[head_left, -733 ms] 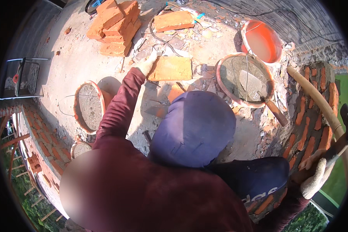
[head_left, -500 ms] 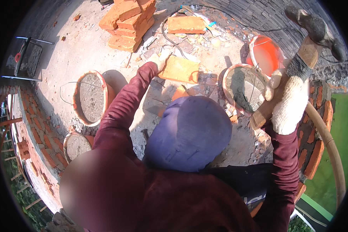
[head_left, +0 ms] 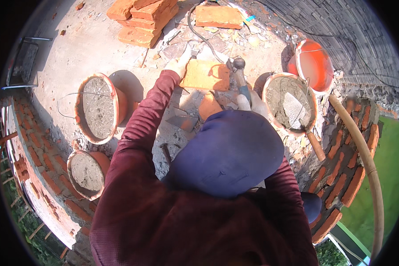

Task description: The person scoops mortar from a bucket with a trowel, spreads it on a brick, and places the brick onto a partially built wall. The person repeats this process, adjusting bricks and applying mortar to build up the wall.

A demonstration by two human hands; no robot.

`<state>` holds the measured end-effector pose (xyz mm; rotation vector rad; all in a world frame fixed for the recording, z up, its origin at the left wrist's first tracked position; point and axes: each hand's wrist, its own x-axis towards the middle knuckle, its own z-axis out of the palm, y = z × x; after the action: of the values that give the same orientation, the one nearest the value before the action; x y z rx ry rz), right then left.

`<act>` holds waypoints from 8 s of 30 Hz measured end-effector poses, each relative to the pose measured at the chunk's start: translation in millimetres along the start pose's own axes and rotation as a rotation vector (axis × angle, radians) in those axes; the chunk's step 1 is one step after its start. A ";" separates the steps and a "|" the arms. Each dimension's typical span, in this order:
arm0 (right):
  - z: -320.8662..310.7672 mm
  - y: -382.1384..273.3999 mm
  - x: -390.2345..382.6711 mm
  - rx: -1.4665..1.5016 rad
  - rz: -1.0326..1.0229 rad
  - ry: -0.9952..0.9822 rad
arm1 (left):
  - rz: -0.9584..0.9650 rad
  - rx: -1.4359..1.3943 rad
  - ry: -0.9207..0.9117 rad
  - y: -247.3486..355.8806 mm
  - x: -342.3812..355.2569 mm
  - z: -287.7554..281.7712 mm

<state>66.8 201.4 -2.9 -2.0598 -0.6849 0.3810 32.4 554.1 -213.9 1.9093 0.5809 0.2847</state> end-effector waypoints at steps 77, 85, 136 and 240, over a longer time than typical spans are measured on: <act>-699.5 -72.8 -27.3 -0.709 0.600 0.751 | -0.003 -0.323 -0.325 173.2 177.7 -15.0; -721.6 38.2 -11.0 -0.786 0.780 0.678 | -0.149 0.708 -0.510 53.1 -26.2 34.9; -224.9 -199.1 205.5 0.353 -0.105 0.066 | 0.490 -0.210 -0.238 408.9 57.1 18.5; -719.6 42.3 -4.0 -1.050 0.849 0.600 | -0.443 -1.180 -1.101 386.6 35.2 242.5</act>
<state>442.7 -300.3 353.1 -3.1849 0.5435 -0.2331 273.5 258.7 39.1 0.5507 -0.0052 -0.5931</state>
